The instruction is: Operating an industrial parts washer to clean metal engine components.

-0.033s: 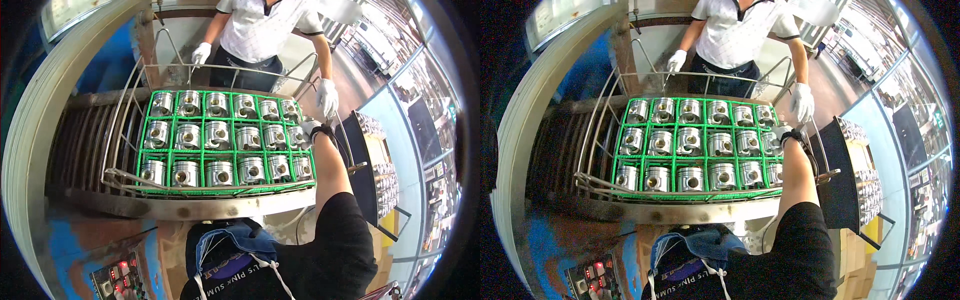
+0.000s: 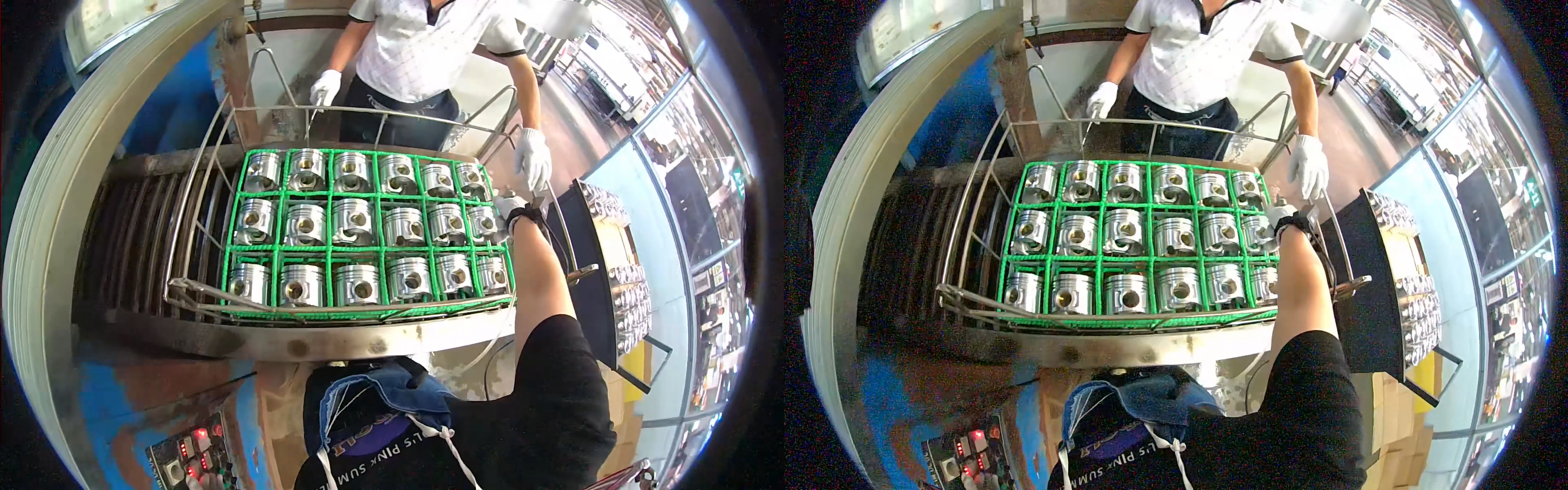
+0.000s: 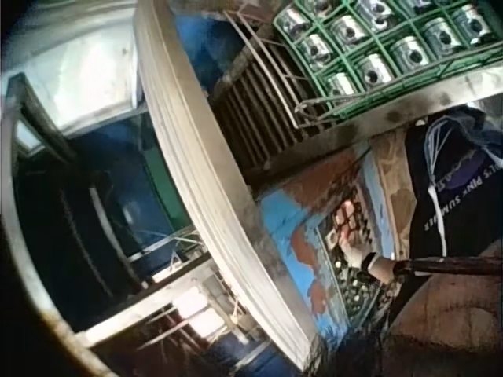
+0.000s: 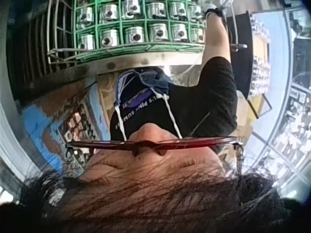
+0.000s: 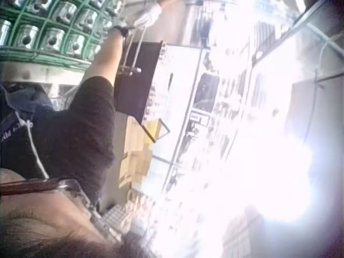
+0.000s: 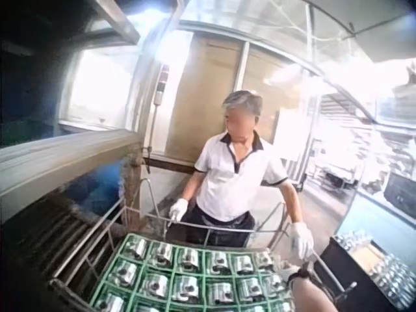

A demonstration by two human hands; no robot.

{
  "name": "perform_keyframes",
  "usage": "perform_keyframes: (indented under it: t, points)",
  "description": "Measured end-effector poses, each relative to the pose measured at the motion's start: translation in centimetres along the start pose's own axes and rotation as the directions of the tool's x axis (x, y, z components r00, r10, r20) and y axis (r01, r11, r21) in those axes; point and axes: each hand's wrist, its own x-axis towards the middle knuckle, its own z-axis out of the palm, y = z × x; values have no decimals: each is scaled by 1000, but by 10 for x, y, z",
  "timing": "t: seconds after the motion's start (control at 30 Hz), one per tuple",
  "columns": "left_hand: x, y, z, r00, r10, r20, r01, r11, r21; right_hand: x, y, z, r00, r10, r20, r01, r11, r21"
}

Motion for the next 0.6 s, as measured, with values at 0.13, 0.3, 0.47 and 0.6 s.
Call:
perform_keyframes:
  t: [0.13,0.3,0.47,0.6]
  points:
    - [19,-2,-20,999,-46,18,47,997,-53,-51,-15,-13,997,-35,-76,38,998,40]
    - [29,9,-10,994,-38,104,45,997,-65,-54,-7,-20,1000,16,23,-18,994,107]
    - [27,29,5,997,-72,23,73,996,-42,-67,-29,-11,998,-35,57,35,999,5]
    - [32,34,7,992,-69,-103,65,997,-50,-129,-95,23,917,-276,287,189,936,297]
